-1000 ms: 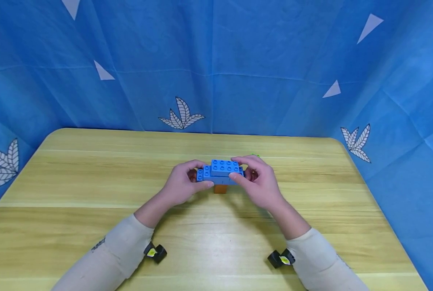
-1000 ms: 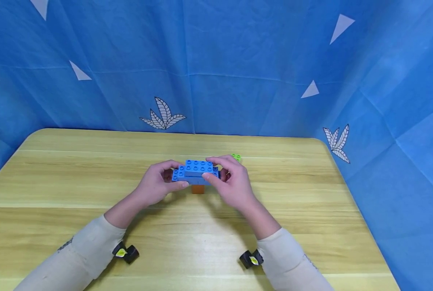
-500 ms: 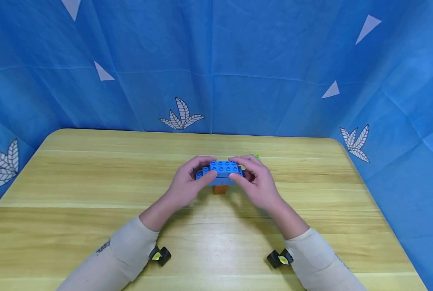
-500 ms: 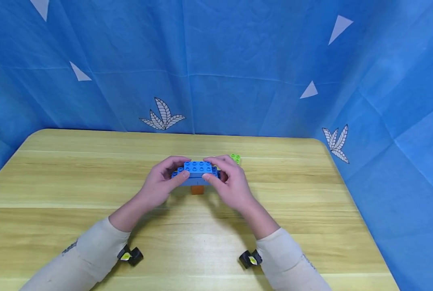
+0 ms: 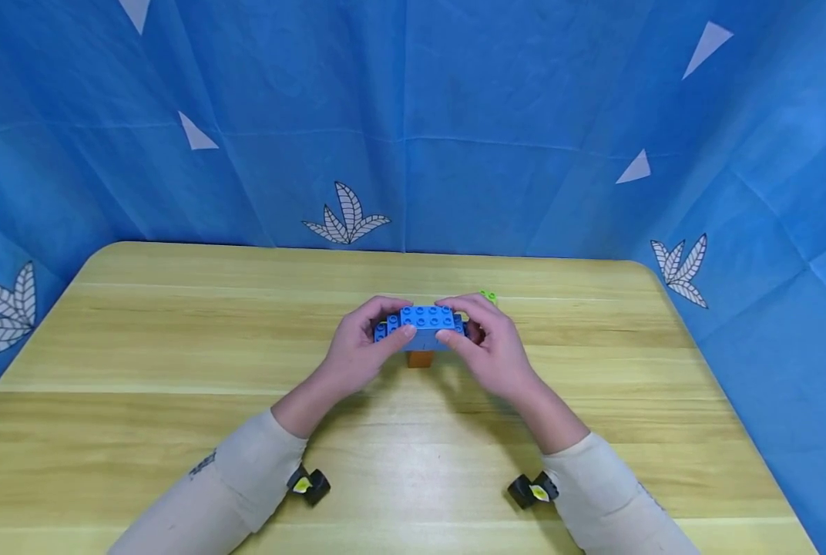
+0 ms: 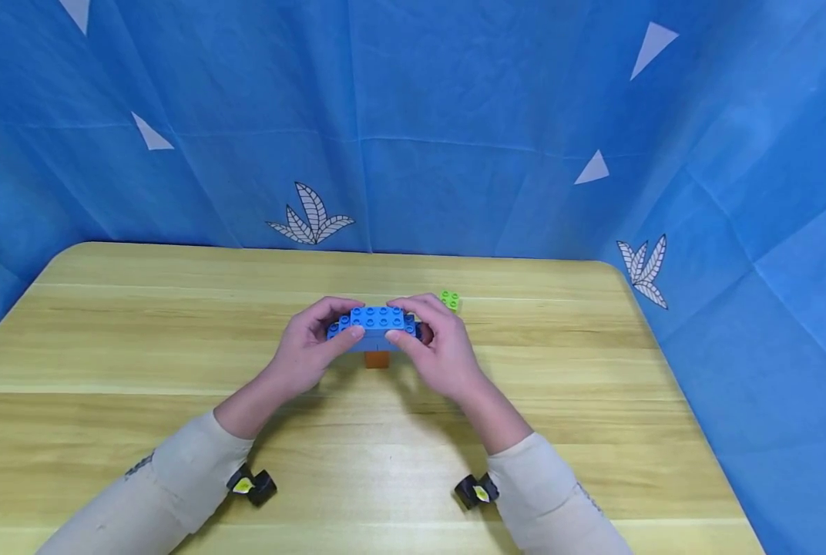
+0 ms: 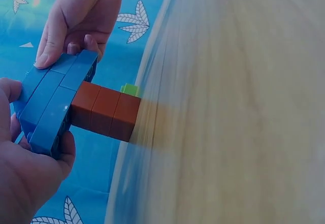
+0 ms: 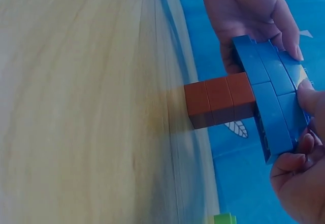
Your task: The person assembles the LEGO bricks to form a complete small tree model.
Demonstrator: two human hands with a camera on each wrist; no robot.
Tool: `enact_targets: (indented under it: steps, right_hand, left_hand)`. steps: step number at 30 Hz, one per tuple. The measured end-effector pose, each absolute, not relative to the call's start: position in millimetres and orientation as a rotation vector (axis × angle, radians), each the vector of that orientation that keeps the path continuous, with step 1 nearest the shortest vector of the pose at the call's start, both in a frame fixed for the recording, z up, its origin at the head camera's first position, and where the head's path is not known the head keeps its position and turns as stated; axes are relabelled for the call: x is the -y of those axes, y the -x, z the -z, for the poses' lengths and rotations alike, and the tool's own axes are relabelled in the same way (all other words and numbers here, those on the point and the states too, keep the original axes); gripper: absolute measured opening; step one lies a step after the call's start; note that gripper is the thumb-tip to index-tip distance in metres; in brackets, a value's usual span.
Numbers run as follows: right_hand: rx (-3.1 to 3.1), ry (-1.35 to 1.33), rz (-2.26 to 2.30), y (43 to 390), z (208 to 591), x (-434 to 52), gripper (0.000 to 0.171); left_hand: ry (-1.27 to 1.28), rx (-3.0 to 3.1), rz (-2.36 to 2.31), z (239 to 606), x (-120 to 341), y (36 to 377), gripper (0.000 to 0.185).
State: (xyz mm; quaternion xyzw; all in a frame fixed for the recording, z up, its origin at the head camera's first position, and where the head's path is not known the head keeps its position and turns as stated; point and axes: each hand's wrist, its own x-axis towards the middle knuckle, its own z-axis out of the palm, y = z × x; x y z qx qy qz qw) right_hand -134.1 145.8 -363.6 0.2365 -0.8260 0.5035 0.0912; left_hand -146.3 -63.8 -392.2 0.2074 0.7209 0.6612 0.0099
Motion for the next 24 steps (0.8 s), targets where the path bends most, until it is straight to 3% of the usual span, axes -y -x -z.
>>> enact_targets:
  steps: [4, 11, 17, 24]
  right_hand:
    - [2.475, -0.712, -1.481, 141, 373, -150, 0.029]
    - [2.456, -0.738, -1.457, 151, 391, -155, 0.032]
    - [2.434, -0.66, -1.498, 142, 386, -154, 0.046]
    - [2.557, -0.533, -1.63, 133, 374, -169, 0.067]
  left_hand:
    - [-0.647, -2.277, -2.033, 402, 64, 152, 0.037]
    - [-0.655, -2.283, -1.975, 382, 67, 145, 0.033]
    - [-0.637, -2.407, -1.841, 403, 76, 156, 0.047]
    - [-0.506, -2.442, -1.797, 408, 82, 160, 0.042]
